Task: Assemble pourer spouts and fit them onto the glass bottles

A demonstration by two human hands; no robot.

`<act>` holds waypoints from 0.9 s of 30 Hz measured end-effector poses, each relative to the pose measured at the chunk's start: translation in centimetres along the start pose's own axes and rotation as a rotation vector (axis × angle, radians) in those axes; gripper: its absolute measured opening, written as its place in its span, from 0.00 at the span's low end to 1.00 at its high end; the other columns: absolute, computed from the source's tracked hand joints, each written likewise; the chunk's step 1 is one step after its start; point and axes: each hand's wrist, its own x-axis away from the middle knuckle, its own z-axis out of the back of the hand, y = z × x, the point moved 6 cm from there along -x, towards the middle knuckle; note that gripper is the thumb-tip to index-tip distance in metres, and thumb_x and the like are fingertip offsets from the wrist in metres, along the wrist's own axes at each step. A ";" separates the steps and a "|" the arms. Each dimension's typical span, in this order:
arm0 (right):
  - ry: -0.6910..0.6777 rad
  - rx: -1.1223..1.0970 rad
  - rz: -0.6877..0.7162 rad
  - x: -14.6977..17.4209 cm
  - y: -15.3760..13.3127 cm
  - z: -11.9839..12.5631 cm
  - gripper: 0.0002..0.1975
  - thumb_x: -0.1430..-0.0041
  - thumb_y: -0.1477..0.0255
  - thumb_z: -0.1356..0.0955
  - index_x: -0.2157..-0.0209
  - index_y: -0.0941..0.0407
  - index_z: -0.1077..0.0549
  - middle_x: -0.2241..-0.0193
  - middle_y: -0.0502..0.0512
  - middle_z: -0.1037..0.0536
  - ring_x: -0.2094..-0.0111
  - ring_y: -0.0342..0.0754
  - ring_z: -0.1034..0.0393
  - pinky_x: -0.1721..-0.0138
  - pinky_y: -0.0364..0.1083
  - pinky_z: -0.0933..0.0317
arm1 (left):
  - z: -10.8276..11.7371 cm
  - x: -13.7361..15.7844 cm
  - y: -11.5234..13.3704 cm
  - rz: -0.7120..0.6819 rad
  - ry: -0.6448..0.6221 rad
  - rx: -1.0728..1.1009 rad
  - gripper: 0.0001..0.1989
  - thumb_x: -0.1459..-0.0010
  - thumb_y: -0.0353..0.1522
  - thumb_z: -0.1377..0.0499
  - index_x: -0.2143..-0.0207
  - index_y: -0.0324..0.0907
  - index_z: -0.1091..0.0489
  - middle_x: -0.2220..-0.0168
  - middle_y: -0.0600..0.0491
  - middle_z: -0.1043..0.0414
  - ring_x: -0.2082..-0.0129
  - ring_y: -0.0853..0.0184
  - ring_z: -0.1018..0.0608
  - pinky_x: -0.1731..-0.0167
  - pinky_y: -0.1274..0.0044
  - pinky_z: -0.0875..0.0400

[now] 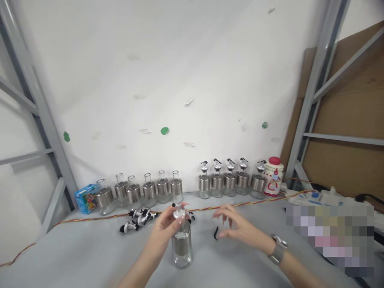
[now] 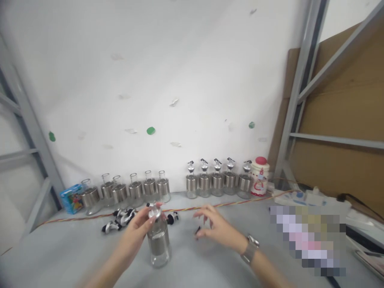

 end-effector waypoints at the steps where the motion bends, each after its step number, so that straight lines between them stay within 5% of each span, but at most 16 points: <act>1: -0.042 0.014 -0.004 0.2 0.7 -0.5 0.18 0.58 0.65 0.29 0.62 0.51 0.30 0.63 0.52 0.35 0.64 0.46 0.38 0.61 0.45 0.40 | 0.0 0.0 0.0 -0.004 -0.011 0.008 0.19 0.52 0.40 0.41 0.57 0.45 0.32 0.69 0.52 0.26 0.64 0.63 0.27 0.61 0.75 0.39; 10: -0.009 0.186 -0.041 -0.1 3.3 -4.1 0.02 0.49 0.76 0.36 0.73 0.55 0.35 0.70 0.50 0.34 0.69 0.45 0.39 0.66 0.44 0.43 | 0.1 -0.1 0.6 0.059 -0.119 0.137 0.19 0.45 0.41 0.49 0.56 0.39 0.32 0.64 0.47 0.26 0.58 0.59 0.29 0.57 0.72 0.40; 20: 0.163 0.008 -0.016 -0.2 3.0 -2.1 0.05 0.49 0.77 0.39 0.69 0.55 0.34 0.70 0.51 0.35 0.69 0.45 0.38 0.65 0.45 0.42 | 0.4 0.2 1.7 -0.113 0.051 -0.056 0.12 0.51 0.38 0.42 0.65 0.42 0.29 0.61 0.49 0.27 0.58 0.61 0.29 0.57 0.75 0.39; 27: 0.282 -0.313 -0.050 -0.7 4.6 -1.9 0.18 0.50 0.74 0.37 0.56 0.54 0.40 0.73 0.48 0.38 0.75 0.42 0.40 0.71 0.44 0.41 | 0.1 0.1 1.5 -0.115 -0.073 -0.081 0.11 0.46 0.36 0.47 0.64 0.40 0.29 0.66 0.50 0.28 0.62 0.64 0.30 0.62 0.77 0.39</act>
